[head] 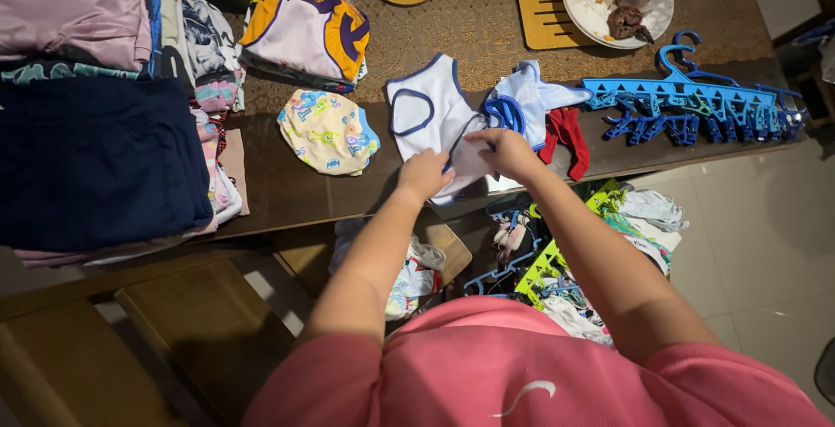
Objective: The person folds various small garments, including shirts and shorts, one by one on a wooden table. Each item is smoothed, folded into a compact rectangle, and placed into a growing stack. The person handles the items by hand without using tools.
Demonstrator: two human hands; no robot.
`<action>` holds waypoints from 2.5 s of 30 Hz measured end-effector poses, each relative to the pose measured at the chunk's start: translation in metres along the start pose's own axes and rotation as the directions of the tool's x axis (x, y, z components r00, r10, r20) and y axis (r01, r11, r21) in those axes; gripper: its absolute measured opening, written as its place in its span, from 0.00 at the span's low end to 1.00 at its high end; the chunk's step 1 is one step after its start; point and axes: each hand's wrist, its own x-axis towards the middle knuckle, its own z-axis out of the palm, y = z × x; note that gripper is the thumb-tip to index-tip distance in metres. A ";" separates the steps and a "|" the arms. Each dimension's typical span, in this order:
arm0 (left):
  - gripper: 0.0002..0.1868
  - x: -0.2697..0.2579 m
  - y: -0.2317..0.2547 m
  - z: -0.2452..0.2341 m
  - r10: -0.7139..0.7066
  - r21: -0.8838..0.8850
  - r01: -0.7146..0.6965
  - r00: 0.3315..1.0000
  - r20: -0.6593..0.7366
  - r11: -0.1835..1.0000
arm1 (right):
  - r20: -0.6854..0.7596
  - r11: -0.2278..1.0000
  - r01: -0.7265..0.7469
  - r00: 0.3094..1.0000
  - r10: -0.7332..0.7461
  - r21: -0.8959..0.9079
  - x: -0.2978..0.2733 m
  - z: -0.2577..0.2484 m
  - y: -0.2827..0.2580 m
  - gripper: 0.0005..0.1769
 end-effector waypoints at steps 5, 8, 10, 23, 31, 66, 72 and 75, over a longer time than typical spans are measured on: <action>0.16 0.012 -0.003 0.038 -0.143 0.038 0.145 0.988 -0.061 0.989 | -0.073 0.956 0.224 0.968 -0.241 -0.192 0.012 0.002 0.037 0.35; 0.15 0.018 -0.017 0.034 -0.183 -0.047 0.179 0.979 -0.093 0.983 | -0.061 0.937 0.145 0.983 -0.172 -0.317 0.024 0.008 0.074 0.37; 0.23 0.026 -0.028 0.009 -0.200 -0.177 0.168 0.963 -0.182 0.970 | -0.056 0.925 0.065 0.994 -0.093 -0.375 0.026 0.002 0.096 0.38; 0.12 0.021 -0.035 -0.253 0.292 0.021 -0.330 0.801 -0.522 0.944 | -0.133 0.902 -0.114 0.989 0.064 -0.417 0.004 -0.117 -0.005 0.22; 0.04 0.009 0.008 -0.345 0.448 0.285 -0.356 0.800 -0.400 0.890 | -0.001 0.654 0.340 0.887 -0.461 -0.676 0.010 -0.164 -0.058 0.54; 0.09 0.029 -0.064 -0.301 0.308 -0.288 -0.484 0.817 -0.488 0.827 | -0.450 0.624 0.589 0.804 -0.389 0.513 0.070 -0.151 -0.009 0.20; 0.10 -0.078 -0.075 -0.159 0.291 -0.040 -0.301 0.942 -0.164 0.953 | -0.041 0.986 0.050 0.998 -0.057 -0.157 0.002 -0.068 0.079 0.17; 0.11 -0.121 -0.090 -0.084 0.419 -0.021 -0.427 0.895 -0.155 0.904 | 0.110 0.971 0.121 0.989 -0.100 -0.206 -0.016 -0.014 0.117 0.18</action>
